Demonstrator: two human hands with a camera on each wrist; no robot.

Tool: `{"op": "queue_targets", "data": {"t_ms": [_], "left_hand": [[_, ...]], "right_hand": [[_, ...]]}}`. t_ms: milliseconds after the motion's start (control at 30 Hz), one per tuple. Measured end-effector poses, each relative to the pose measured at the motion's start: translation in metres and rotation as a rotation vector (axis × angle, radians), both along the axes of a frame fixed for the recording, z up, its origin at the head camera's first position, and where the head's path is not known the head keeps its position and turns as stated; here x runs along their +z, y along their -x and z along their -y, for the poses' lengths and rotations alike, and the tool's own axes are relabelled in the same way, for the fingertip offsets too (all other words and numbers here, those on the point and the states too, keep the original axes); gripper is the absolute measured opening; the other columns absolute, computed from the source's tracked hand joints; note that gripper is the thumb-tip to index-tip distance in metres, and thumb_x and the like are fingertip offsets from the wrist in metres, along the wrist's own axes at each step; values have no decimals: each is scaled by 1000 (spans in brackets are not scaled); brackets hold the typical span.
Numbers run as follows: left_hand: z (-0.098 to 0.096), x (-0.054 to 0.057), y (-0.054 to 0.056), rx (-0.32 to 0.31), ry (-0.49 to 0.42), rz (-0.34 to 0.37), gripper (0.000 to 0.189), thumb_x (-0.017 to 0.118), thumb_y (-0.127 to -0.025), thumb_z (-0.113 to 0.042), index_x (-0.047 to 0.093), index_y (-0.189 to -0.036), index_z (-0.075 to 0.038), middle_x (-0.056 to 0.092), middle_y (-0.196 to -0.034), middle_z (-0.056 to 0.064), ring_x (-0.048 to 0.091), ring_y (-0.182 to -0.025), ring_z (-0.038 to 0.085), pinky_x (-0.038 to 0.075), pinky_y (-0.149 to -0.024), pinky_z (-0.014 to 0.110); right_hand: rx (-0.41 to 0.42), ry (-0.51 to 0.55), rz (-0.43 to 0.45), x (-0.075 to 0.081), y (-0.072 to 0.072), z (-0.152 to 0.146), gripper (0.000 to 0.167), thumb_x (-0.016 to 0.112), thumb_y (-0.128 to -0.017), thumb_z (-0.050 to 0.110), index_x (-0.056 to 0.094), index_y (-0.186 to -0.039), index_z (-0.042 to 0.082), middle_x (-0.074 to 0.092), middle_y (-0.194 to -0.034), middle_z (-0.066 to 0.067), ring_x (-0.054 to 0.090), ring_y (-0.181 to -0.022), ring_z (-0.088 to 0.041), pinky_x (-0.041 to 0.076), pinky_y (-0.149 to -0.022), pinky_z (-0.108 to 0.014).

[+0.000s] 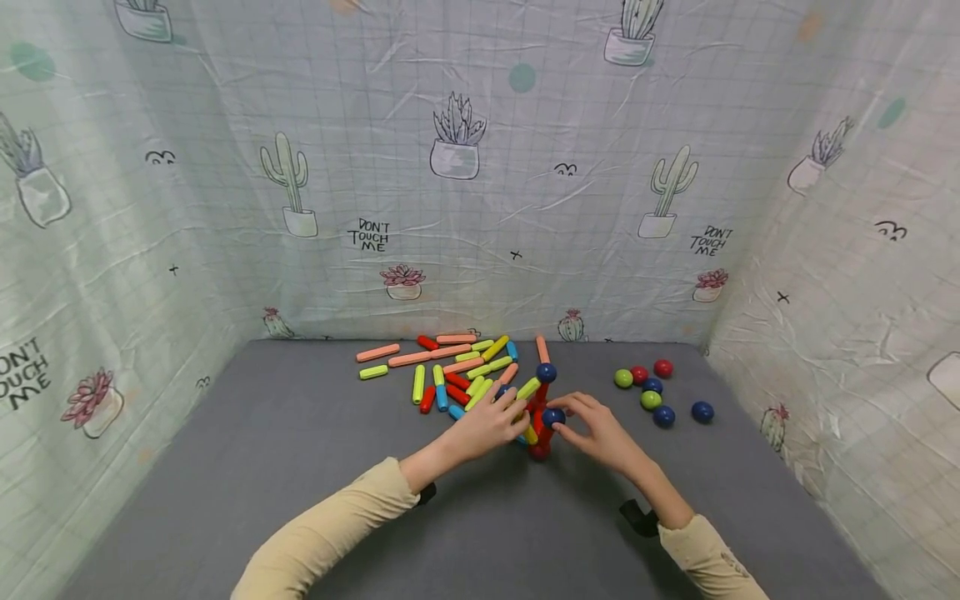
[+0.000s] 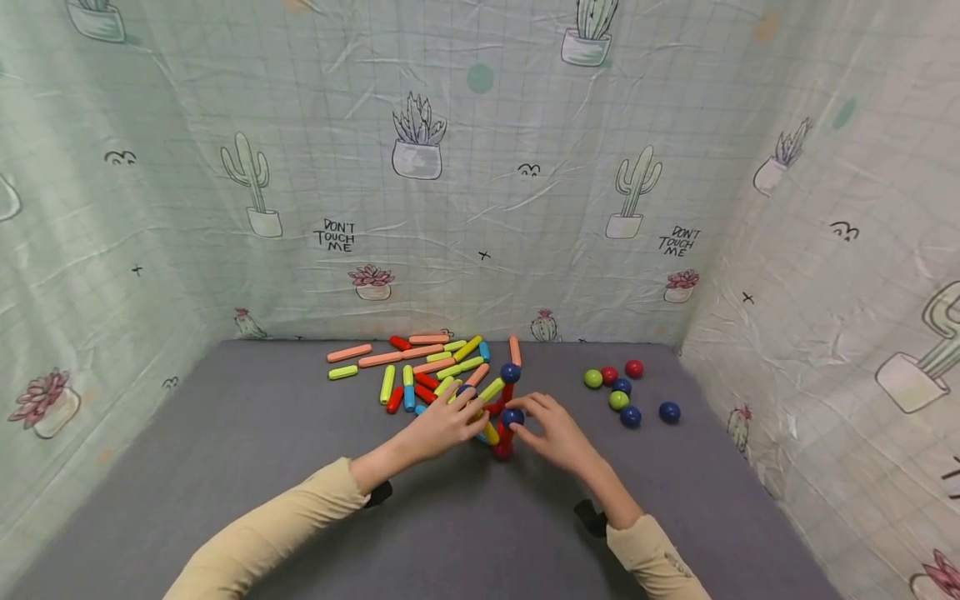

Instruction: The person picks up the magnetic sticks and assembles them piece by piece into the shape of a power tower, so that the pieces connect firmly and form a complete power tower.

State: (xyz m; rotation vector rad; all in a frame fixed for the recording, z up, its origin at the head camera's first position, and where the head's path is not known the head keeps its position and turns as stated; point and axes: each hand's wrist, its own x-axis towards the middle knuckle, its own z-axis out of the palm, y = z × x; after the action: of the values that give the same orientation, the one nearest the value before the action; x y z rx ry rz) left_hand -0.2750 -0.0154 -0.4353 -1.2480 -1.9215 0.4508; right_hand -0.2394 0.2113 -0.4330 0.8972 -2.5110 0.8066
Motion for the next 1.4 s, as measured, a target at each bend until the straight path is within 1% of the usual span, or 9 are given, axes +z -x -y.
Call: {"op": "queue_targets", "data": {"t_ms": [233, 433, 633, 767, 933, 1033, 1233, 1333, 1400], "left_hand": [[-3, 1, 7, 25, 8, 28, 19, 62, -83, -23, 65, -100, -29, 58, -108, -4, 51, -100, 17, 45, -89, 40], [-3, -1, 12, 24, 6, 17, 16, 62, -83, -25, 65, -96, -31, 58, -104, -6, 49, -98, 18, 45, -86, 40], [2, -3, 21, 85, -26, 69, 25, 60, -83, -20, 62, -104, -33, 56, -111, -1, 45, -115, 23, 43, -90, 45], [8, -5, 26, 79, -115, 188, 31, 62, -82, -23, 59, -112, -30, 52, -122, 6, 47, -112, 28, 41, -90, 50], [15, -7, 31, 49, -291, 331, 47, 62, -78, -39, 53, -121, -23, 55, -116, 8, 49, -101, 28, 41, -84, 48], [16, -8, 34, 28, -333, 360, 48, 63, -77, -39, 53, -120, -20, 58, -110, 5, 50, -96, 25, 41, -82, 46], [16, -10, 34, 25, -335, 390, 30, 67, -77, -27, 63, -107, -25, 57, -113, 6, 50, -98, 26, 41, -82, 50], [16, -11, 33, 41, -363, 387, 41, 68, -77, -28, 58, -117, -26, 52, -122, 7, 49, -105, 29, 41, -84, 50], [17, -13, 31, 57, -444, 428, 52, 69, -77, -29, 51, -125, -22, 49, -125, 9, 48, -108, 31, 40, -85, 48]], "right_hand": [[8, 7, 10, -1, 0, 2, 26, 63, -82, 17, 59, -108, 15, 58, -102, 3, 55, -88, -10, 49, -75, -28], [-1, 8, 26, -1, 0, 4, 26, 64, -82, 17, 59, -107, 16, 58, -102, 3, 55, -88, -10, 49, -75, -28], [-7, 9, 18, 0, 0, 4, 25, 64, -82, 17, 60, -107, 16, 58, -101, 3, 54, -86, -9, 49, -74, -27], [-5, 9, 21, -1, -1, 4, 25, 63, -82, 17, 59, -107, 16, 58, -101, 3, 53, -86, -9, 49, -74, -27], [-10, 4, 31, -1, -1, 4, 26, 63, -82, 18, 59, -108, 17, 57, -102, 4, 54, -87, -9, 49, -75, -27], [-14, 6, 38, 0, -1, 5, 26, 63, -82, 19, 59, -108, 18, 57, -102, 4, 53, -86, -8, 49, -75, -27], [2, 10, 42, 1, 0, 6, 26, 63, -83, 19, 59, -108, 16, 57, -102, 4, 53, -87, -8, 49, -75, -27], [7, 11, 60, 0, 1, 4, 30, 63, -82, 20, 58, -111, 14, 58, -104, 2, 54, -86, -9, 49, -75, -27], [15, 45, 114, 2, 1, 1, 34, 62, -83, 19, 55, -115, 10, 59, -107, -4, 57, -87, -13, 49, -74, -28]]}}
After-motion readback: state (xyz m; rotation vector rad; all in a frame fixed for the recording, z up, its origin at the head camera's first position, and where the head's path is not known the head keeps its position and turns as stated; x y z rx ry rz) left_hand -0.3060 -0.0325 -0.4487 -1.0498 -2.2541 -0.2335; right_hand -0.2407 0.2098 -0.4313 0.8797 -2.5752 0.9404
